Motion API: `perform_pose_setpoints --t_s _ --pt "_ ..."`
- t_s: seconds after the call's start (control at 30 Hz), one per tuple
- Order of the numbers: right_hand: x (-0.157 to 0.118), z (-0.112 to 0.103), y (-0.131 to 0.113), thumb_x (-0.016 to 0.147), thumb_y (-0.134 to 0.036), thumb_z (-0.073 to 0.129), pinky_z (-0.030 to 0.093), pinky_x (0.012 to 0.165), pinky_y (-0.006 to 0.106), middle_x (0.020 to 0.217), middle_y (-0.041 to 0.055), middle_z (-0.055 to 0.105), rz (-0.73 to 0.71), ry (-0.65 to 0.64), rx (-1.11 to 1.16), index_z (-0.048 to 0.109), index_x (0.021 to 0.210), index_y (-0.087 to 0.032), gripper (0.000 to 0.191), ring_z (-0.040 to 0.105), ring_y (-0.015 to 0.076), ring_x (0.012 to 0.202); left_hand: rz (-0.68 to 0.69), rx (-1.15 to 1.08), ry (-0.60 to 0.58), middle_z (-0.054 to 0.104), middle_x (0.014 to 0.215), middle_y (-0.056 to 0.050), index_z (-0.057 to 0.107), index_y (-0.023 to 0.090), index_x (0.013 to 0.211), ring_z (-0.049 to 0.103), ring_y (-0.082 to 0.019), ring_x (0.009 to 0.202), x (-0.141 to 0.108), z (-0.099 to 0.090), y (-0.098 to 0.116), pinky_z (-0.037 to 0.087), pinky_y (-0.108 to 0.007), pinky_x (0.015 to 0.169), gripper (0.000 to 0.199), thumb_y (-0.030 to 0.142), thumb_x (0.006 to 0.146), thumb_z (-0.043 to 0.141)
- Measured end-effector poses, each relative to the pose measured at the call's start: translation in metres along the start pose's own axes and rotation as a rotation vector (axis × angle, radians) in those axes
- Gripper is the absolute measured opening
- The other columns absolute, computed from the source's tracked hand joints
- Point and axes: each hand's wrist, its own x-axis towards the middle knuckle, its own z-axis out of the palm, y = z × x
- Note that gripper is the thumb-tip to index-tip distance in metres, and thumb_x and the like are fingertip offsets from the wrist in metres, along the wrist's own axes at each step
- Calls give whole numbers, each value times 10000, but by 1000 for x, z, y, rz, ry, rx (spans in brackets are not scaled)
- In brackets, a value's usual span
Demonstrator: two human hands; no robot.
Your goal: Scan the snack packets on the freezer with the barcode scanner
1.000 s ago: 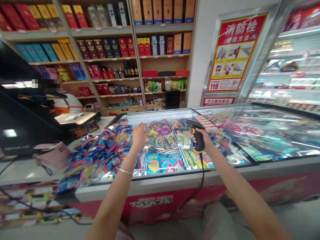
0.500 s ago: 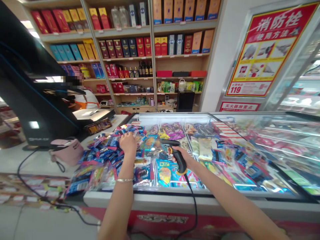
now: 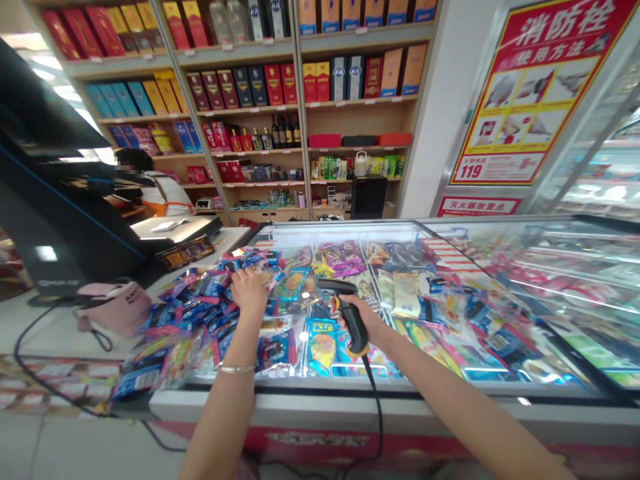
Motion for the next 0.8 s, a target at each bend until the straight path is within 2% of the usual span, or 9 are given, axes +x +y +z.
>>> perform_pose_setpoints --t_s 0.13,0.27,0.43,0.57,0.8 --pt "-1 -1 -1 773 -363 578 400 402 211 552 16 595 9 -8 -25 636 769 -168 204 492 106 415 -5 9 50 588 1109 -257 606 14 1104 525 -349 1068 -4 6 2 461 -417 826 404 143 881 296" --pt "-2 1 -3 774 -360 577 385 390 206 509 5 572 11 -4 -24 635 777 -170 199 485 107 404 14 -7 26 574 1142 -262 607 20 1114 513 -356 1107 -6 8 1 451 -417 851 394 139 882 311" --pt "-2 0 -2 734 -354 604 405 394 202 605 22 627 -13 2 -14 639 742 -162 195 501 97 417 79 10 -23 573 1121 -246 597 33 1117 517 -355 1088 -6 5 3 468 -407 819 379 127 890 308" --pt "1 -1 -1 717 -354 615 405 385 203 656 31 647 -30 1 -5 643 744 -156 202 505 93 418 146 46 -97 581 1093 -227 596 43 1093 526 -327 1068 -5 2 5 480 -369 809 324 133 879 369" --pt "1 -2 -7 728 -358 621 397 380 196 601 22 615 -48 31 4 640 749 -147 212 493 90 410 232 27 -240 552 1131 -205 598 88 1117 510 -336 1074 -5 7 0 471 -367 815 324 164 810 528"
